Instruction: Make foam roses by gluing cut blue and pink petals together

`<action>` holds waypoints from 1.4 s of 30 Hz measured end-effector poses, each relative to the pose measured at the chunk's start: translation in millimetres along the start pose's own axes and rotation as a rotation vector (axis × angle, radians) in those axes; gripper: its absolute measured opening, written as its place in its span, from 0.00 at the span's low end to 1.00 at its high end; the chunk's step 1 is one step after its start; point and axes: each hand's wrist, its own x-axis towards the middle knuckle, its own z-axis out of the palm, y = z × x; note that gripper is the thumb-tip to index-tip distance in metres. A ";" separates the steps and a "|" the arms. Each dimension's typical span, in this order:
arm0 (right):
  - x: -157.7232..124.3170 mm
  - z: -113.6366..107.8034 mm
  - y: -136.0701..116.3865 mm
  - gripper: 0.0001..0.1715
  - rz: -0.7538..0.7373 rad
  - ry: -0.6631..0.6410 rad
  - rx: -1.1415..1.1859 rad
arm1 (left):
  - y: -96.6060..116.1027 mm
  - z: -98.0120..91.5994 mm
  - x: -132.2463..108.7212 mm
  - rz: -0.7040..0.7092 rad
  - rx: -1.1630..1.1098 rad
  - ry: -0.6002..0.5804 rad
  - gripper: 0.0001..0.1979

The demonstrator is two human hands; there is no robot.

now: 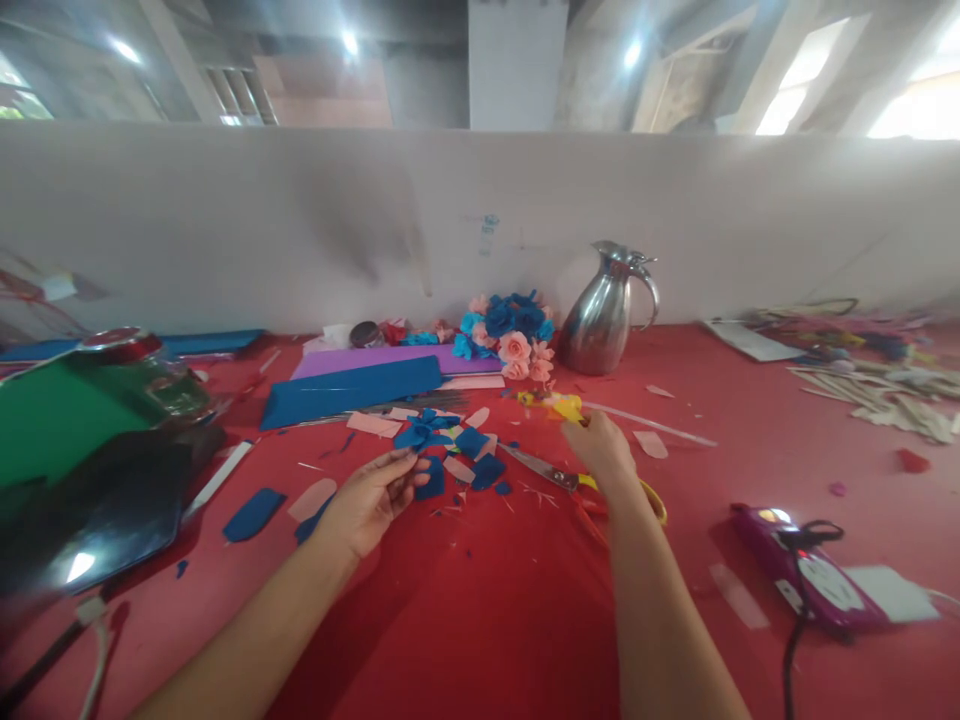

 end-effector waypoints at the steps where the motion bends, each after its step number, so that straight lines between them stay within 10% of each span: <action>1: -3.7 0.0 -4.4 0.09 -0.022 -0.006 0.184 | -0.1 -0.6 0.7 0.005 0.009 0.001 0.05; 6: -33.3 5.0 -34.5 0.13 0.057 -0.366 0.891 | -2.9 -4.3 4.9 0.066 0.009 -0.012 0.07; 12: -55.3 14.8 -56.6 0.19 0.156 -0.406 1.114 | -6.2 -3.9 6.6 0.112 -0.064 -0.038 0.06; 18: -63.6 14.1 -52.7 0.19 -0.267 -0.428 0.889 | -6.7 -3.4 7.1 0.135 -0.071 -0.041 0.08; 42: -77.1 29.4 -55.1 0.21 -0.577 -0.303 0.166 | -9.9 -4.6 6.4 0.209 0.094 -0.011 0.06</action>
